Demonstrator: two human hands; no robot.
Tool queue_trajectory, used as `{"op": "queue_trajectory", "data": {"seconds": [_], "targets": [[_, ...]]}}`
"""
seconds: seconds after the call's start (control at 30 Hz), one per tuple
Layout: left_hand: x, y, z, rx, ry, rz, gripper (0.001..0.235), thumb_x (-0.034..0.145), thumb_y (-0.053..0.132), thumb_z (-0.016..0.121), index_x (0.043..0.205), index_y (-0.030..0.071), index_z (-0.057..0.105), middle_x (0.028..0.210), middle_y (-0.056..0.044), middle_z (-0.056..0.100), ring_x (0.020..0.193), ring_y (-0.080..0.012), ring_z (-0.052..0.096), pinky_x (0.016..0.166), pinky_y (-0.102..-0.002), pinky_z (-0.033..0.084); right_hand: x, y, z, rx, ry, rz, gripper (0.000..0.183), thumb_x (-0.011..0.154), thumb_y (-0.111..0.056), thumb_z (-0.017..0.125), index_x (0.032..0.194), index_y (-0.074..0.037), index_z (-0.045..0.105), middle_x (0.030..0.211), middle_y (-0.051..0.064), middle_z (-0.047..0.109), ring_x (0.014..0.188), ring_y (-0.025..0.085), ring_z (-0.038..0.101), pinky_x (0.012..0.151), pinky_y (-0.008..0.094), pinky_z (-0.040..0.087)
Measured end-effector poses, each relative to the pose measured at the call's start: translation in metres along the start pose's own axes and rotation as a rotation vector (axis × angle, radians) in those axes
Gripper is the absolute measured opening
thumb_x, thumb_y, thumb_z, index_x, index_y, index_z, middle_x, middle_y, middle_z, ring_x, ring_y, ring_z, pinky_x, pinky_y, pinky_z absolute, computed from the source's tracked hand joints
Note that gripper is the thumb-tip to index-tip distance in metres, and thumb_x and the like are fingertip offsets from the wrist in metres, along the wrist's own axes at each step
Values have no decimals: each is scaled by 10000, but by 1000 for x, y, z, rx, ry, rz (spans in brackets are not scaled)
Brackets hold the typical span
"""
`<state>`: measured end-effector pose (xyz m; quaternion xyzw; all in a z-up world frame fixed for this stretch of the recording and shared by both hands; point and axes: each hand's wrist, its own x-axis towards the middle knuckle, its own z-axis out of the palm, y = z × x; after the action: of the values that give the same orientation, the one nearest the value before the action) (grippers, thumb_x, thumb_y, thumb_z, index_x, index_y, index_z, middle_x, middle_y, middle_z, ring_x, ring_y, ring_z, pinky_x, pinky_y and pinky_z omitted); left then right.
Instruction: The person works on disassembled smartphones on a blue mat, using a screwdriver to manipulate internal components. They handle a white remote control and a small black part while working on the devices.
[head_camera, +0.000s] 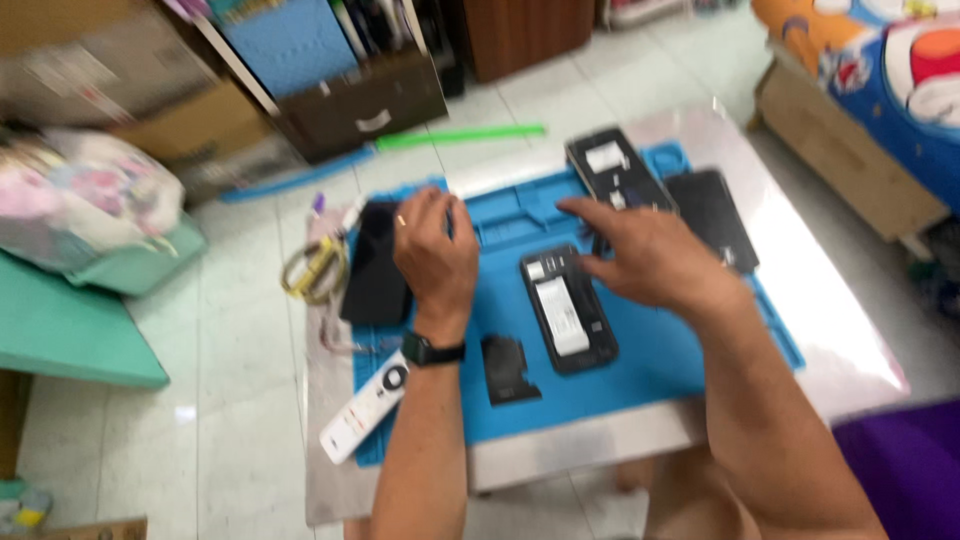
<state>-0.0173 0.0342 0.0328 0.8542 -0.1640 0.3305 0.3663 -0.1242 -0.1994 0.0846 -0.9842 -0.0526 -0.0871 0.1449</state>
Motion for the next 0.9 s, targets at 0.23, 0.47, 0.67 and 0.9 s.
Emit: {"op": "queue_trajectory", "data": {"seconds": [0.23, 0.47, 0.67, 0.9], "targets": [[3, -1, 1, 5, 38, 62, 178, 1088, 188, 642, 1104, 58, 763, 1167, -115, 701, 1183, -301, 712, 1088, -483, 548, 4, -9, 2, 165, 89, -134, 271, 923, -65, 695, 1180, -149, 682, 622, 111, 715, 616, 454, 681, 553, 554, 534], [4, 12, -10, -51, 8, 9, 177, 1116, 187, 575, 1146, 102, 728, 1058, -74, 675, 971, -229, 745, 816, -361, 623, 5, -20, -4, 251, 98, -149, 356, 888, 2, 754, 1207, -155, 728, 666, 145, 751, 614, 410, 732, 619, 506, 569], [8, 21, -12, -75, 115, 28, 195, 1041, 139, 632, 1048, 14, 782, 1011, -95, 764, 821, -220, 736, 671, -321, 626, -9, -11, -39, 395, 166, -51, 307, 1060, -25, 641, 1367, -41, 643, 1029, 180, 769, 903, 267, 810, 766, 318, 675], [11, 25, -18, -157, 159, -15, 197, 1040, 145, 635, 1071, 18, 783, 1035, -102, 773, 895, -238, 757, 729, -330, 659, 23, -10, 5, 982, 334, 58, 242, 1062, 61, 625, 1293, -7, 608, 1112, 191, 744, 938, 304, 820, 830, 334, 717]]}}
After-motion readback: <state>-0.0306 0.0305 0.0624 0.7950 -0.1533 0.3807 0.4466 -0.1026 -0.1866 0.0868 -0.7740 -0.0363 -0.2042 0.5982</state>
